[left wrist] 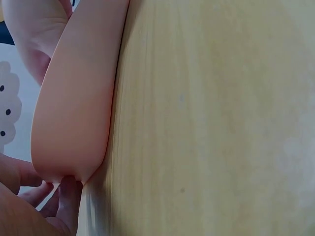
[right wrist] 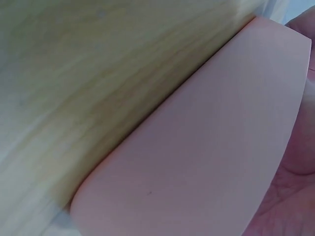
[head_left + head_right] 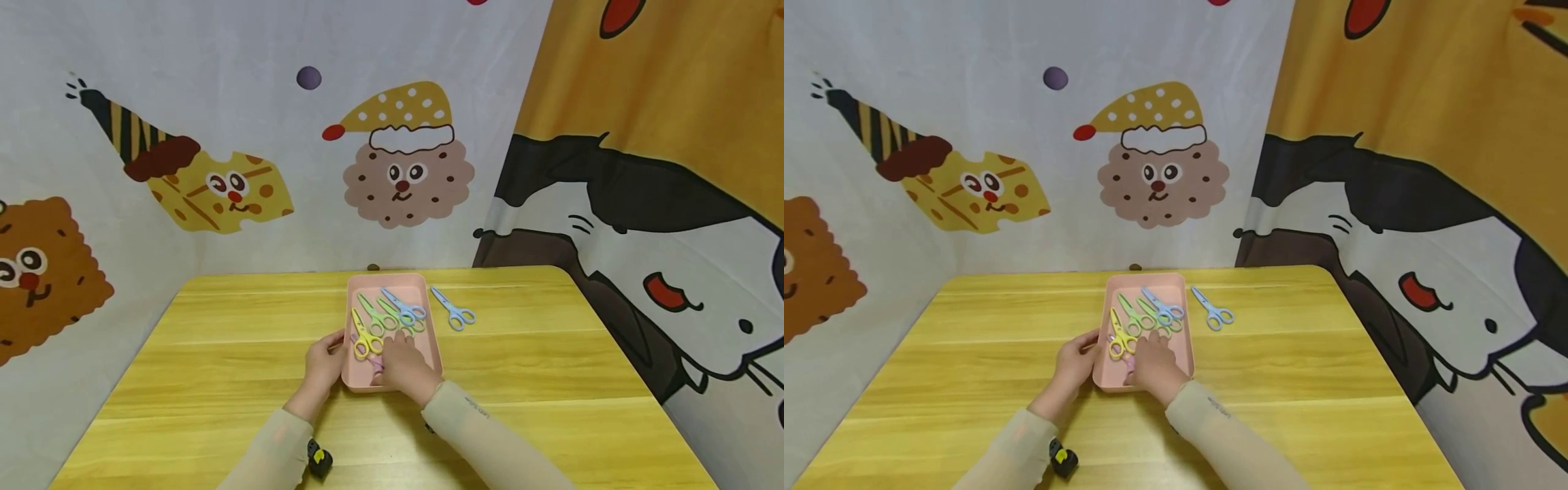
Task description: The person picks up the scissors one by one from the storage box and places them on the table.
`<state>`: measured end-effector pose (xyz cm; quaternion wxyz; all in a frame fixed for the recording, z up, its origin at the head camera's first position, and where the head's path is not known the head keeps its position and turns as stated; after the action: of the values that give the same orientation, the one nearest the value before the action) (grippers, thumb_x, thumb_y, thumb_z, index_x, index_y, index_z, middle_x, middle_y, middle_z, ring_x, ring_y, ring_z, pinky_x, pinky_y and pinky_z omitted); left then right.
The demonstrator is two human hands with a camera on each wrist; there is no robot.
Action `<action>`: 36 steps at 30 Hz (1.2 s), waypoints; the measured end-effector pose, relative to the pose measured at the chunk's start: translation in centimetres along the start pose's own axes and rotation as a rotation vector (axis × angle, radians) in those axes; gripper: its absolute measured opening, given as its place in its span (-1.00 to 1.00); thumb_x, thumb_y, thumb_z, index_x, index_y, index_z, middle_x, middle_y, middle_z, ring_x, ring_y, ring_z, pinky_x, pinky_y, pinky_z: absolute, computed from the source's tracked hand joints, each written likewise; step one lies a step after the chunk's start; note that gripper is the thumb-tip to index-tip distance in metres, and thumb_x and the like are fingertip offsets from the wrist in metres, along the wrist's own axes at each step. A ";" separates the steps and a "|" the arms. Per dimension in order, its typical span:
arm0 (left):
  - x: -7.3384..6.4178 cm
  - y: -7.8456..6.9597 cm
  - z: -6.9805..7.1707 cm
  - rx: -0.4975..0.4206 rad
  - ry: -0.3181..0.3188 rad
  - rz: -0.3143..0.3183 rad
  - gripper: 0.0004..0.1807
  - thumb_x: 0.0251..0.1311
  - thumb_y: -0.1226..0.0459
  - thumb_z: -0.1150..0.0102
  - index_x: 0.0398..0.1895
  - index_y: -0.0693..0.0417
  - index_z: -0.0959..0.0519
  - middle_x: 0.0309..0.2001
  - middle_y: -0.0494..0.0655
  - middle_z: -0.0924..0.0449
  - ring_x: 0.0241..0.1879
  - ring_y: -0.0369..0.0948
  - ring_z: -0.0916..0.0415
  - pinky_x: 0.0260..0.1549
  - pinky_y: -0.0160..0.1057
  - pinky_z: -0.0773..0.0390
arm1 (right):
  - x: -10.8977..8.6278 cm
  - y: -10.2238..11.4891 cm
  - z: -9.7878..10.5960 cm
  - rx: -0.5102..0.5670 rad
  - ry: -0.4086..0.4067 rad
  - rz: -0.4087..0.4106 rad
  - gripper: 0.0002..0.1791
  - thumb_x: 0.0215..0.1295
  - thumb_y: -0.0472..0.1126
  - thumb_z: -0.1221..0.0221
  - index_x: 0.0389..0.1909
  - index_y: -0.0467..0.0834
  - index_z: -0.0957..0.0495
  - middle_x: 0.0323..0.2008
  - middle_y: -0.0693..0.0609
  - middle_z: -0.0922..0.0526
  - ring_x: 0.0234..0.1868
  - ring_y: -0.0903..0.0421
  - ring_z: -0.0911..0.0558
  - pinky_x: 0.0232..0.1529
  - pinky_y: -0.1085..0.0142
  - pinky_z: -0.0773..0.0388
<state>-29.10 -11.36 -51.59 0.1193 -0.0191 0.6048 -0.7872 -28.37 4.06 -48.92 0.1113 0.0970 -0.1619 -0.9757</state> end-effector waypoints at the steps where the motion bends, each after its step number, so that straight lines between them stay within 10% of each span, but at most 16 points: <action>1: 0.0 0.0 0.0 -0.003 0.002 0.002 -0.62 0.23 0.39 -0.10 0.12 0.32 -0.50 0.05 0.26 -0.56 0.02 0.06 -0.56 -0.09 -0.17 -0.64 | 0.1 -0.1 0.0 0.007 0.003 -0.002 -0.31 -0.20 0.02 -0.50 -0.11 -0.28 -0.46 -0.10 -0.17 -0.38 -0.08 -0.07 -0.38 -0.20 0.07 -0.54; 19: -0.1 0.1 0.0 0.001 0.005 0.007 -0.62 0.25 0.37 -0.11 0.13 0.31 -0.50 0.05 0.26 -0.56 0.02 0.06 -0.57 -0.10 -0.18 -0.64 | 0.3 -1.1 0.0 -0.008 0.017 0.046 -0.71 -0.09 -0.22 -0.34 -0.29 -0.15 -0.52 -0.19 -0.06 -0.39 -0.23 0.03 -0.32 -0.36 0.28 -0.40; 36: 0.1 0.2 0.0 0.026 -0.002 -0.005 -0.63 0.25 0.35 -0.11 0.12 0.27 -0.52 0.03 0.22 -0.58 0.00 0.04 -0.58 -0.11 -0.19 -0.65 | 0.2 -1.3 0.8 0.014 -0.040 0.118 -0.54 -0.29 -0.12 -0.45 -0.25 -0.10 -0.59 -0.21 -0.03 -0.45 -0.24 0.01 -0.39 -0.29 0.24 -0.43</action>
<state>-29.13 -11.46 -51.73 0.1184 -0.0199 0.5945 -0.7951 -28.96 5.40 -48.66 0.1648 0.0687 -0.1764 -0.9680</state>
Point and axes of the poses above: each hand's wrist, its own x-axis towards the middle knuckle, its own z-axis out of the back of the hand, y = z × x, the point moved 9 cm from there along x, towards the middle knuckle
